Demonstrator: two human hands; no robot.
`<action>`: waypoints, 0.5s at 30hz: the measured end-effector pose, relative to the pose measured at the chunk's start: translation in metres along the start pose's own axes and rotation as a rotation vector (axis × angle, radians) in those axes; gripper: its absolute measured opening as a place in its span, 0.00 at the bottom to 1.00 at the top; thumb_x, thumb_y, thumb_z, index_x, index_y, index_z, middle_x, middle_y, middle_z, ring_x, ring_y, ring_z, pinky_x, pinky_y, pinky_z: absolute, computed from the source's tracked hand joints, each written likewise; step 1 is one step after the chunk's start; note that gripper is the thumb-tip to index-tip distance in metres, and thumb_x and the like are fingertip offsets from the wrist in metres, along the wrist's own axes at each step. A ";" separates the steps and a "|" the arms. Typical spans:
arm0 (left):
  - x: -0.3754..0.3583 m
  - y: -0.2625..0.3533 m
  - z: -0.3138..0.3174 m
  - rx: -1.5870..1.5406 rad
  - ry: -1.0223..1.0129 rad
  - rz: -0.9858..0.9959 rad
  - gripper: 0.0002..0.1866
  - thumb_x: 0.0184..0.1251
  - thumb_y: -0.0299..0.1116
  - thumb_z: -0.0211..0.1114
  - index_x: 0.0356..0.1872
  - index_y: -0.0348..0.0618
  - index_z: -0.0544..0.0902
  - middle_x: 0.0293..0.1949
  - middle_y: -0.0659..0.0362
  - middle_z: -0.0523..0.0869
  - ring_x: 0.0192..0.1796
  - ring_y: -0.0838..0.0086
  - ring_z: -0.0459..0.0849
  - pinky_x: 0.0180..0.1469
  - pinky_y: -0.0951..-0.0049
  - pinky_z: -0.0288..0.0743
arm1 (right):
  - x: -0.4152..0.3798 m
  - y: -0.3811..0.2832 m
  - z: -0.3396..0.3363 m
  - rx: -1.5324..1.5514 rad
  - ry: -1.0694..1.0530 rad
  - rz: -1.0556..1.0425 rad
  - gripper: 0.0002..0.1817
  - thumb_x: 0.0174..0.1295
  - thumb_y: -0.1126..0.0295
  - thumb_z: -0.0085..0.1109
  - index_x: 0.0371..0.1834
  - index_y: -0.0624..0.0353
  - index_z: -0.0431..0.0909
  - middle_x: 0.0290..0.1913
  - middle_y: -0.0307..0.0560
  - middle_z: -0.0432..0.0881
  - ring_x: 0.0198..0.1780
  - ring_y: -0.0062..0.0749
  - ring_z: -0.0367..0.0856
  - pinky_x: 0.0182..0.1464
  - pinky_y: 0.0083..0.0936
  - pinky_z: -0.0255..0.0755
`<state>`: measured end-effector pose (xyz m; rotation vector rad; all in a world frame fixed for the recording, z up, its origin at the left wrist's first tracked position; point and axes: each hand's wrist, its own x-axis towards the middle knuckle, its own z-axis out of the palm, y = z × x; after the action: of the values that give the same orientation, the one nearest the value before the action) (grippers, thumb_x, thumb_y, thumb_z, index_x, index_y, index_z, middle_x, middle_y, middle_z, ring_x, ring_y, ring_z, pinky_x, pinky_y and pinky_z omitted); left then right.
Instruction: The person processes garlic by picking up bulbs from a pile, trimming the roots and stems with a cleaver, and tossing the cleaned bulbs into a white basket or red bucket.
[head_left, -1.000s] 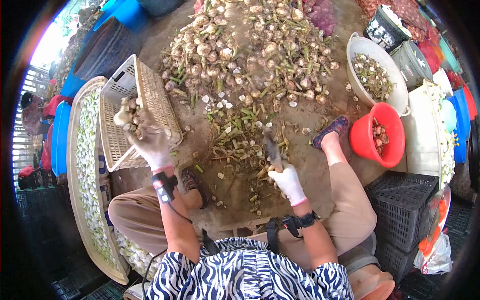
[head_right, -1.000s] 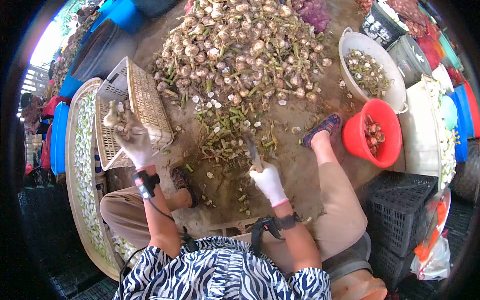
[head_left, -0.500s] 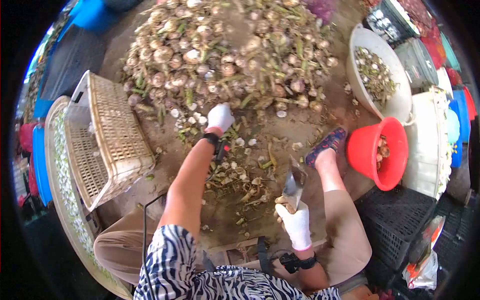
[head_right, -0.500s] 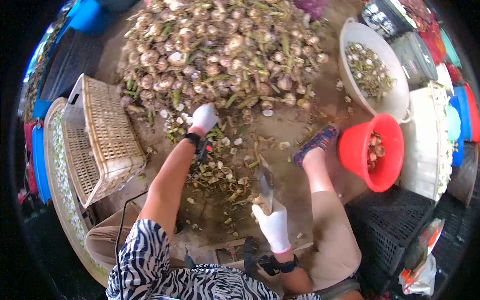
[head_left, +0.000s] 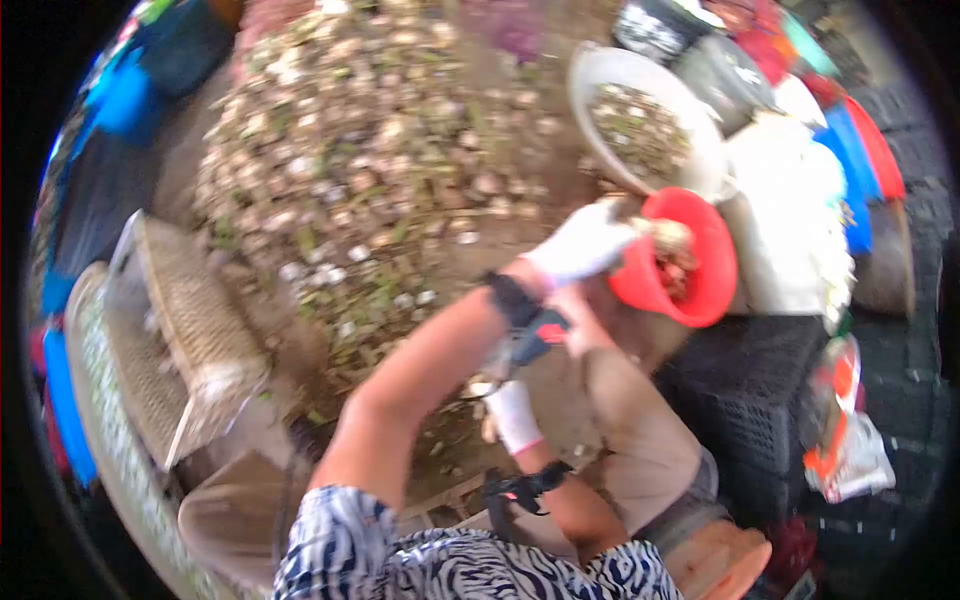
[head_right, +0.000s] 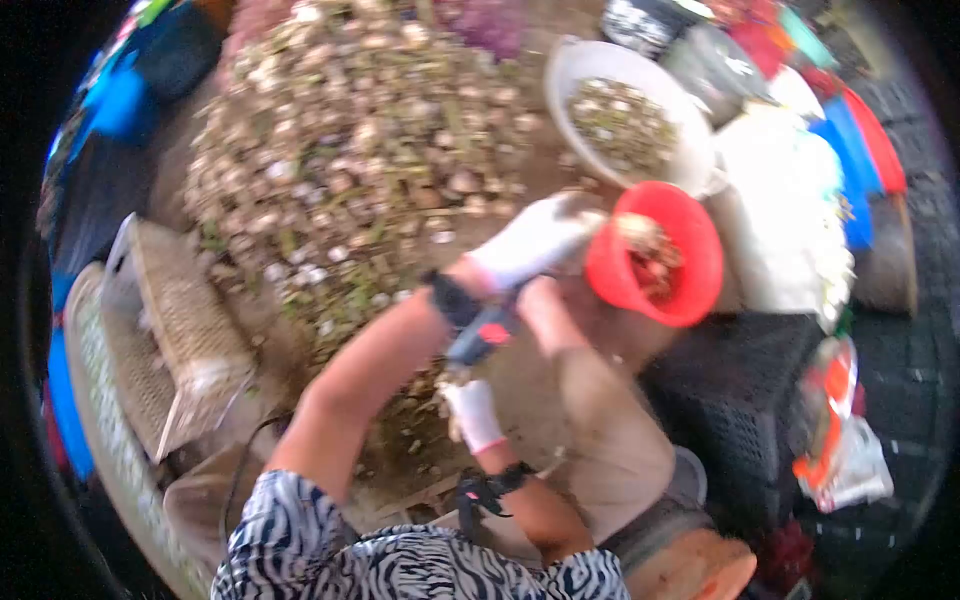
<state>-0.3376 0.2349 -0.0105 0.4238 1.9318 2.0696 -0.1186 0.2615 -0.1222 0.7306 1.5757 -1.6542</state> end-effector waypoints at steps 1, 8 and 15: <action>0.009 -0.026 -0.003 0.111 0.029 0.107 0.22 0.66 0.41 0.64 0.53 0.34 0.81 0.49 0.46 0.86 0.49 0.59 0.85 0.52 0.61 0.78 | -0.001 -0.002 -0.004 0.045 -0.008 0.016 0.03 0.60 0.73 0.59 0.33 0.60 0.80 0.23 0.42 0.80 0.18 0.25 0.76 0.19 0.22 0.67; -0.085 -0.153 -0.173 1.151 0.472 -0.252 0.11 0.59 0.28 0.58 0.41 0.41 0.83 0.39 0.45 0.85 0.42 0.49 0.86 0.44 0.54 0.80 | -0.010 -0.016 -0.001 0.243 0.078 -0.122 0.06 0.59 0.76 0.60 0.38 0.62 0.80 0.25 0.43 0.81 0.20 0.27 0.76 0.23 0.25 0.72; -0.105 -0.259 -0.274 1.546 0.176 -0.448 0.14 0.61 0.24 0.57 0.49 0.37 0.77 0.45 0.44 0.83 0.40 0.53 0.88 0.37 0.58 0.82 | -0.009 -0.025 0.014 0.131 0.027 -0.071 0.06 0.61 0.77 0.60 0.40 0.63 0.81 0.28 0.41 0.82 0.27 0.24 0.80 0.27 0.21 0.72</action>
<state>-0.3486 -0.0398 -0.2885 0.0209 2.9702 0.0470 -0.1329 0.2479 -0.0993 0.7745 1.5393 -1.8200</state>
